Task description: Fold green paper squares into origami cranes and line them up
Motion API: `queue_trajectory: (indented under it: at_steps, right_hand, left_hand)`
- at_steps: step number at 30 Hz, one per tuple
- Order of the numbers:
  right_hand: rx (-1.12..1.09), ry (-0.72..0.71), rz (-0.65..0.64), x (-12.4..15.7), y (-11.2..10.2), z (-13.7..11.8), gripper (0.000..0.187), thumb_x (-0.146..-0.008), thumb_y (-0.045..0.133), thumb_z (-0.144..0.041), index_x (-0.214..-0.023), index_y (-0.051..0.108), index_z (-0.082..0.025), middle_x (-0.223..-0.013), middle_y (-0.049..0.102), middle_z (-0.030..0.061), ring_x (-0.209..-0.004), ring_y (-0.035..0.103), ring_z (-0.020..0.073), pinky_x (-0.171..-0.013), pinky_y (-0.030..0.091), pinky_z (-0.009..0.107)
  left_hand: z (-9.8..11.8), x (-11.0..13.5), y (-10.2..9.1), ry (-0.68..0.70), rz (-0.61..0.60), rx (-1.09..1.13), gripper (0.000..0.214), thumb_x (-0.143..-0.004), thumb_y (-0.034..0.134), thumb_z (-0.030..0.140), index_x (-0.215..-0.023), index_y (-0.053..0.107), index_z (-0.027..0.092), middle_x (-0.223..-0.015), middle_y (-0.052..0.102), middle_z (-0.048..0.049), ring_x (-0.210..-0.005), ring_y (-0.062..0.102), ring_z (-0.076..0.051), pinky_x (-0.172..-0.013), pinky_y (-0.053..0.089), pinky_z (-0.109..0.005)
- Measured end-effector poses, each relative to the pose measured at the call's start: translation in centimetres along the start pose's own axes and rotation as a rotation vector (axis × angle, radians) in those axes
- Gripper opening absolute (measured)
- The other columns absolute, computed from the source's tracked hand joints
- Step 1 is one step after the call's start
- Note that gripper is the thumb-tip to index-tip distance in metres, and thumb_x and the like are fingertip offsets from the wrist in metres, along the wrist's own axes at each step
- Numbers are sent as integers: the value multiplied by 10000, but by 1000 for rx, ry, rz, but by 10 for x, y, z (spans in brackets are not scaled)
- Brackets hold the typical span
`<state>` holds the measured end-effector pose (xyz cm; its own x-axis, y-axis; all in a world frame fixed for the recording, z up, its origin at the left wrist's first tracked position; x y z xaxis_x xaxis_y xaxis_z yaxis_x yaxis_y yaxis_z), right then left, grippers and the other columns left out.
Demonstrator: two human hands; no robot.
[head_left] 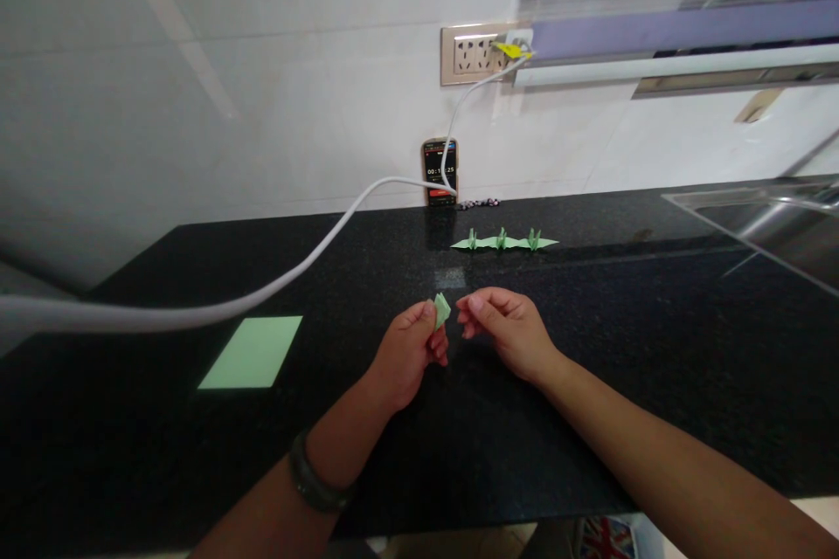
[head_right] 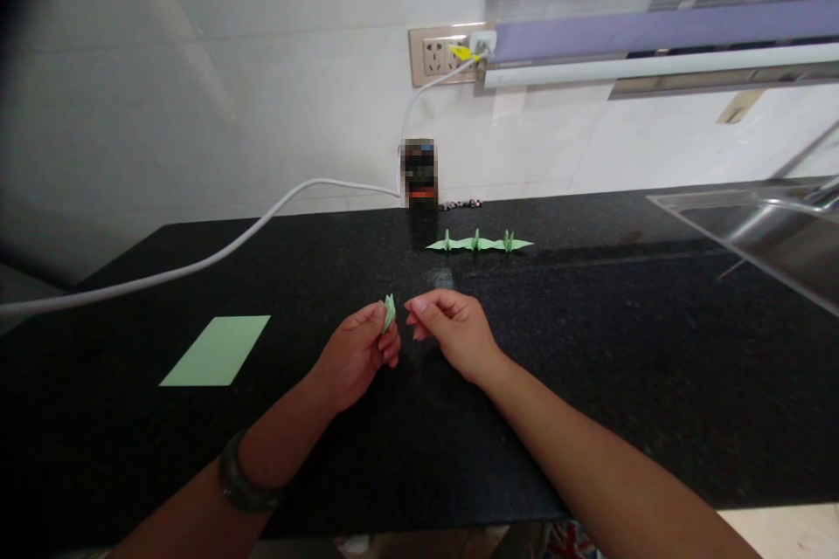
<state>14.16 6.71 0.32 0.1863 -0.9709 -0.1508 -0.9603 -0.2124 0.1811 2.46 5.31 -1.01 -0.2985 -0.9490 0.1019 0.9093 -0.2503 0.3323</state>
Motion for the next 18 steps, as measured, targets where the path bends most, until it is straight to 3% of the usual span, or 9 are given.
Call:
queue_trajectory:
  at_steps: [8,18]
  right_hand:
    - [-12,35,-32,1,6,2,163,-611,705,-250,-721,623,-162,-631,608,-15,-510,521,71,-498,429,211]
    - [78,-14,-93,2,9,-3,126,-706,623,-268,-756,629,-152,-648,589,-1,-547,519,78,-529,432,223]
  left_hand:
    - [-2,0,0,-5,-18,-38,304,-812,408,420,-646,427,166,-520,360,49,-471,360,-74,-461,355,-209]
    - [-3,-3,-2,12,-16,-88,313,-810,403,431,-646,437,167,-511,368,50,-467,370,-74,-468,358,-211]
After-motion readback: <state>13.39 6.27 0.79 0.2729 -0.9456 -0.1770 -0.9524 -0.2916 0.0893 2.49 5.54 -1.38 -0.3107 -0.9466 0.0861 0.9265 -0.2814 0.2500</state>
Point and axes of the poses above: each hand's wrist, its own x-axis away from the middle knuckle, its own y-axis out of the palm, z = x × y, the point moved 6 cm from there along -x, towards the middle knuckle
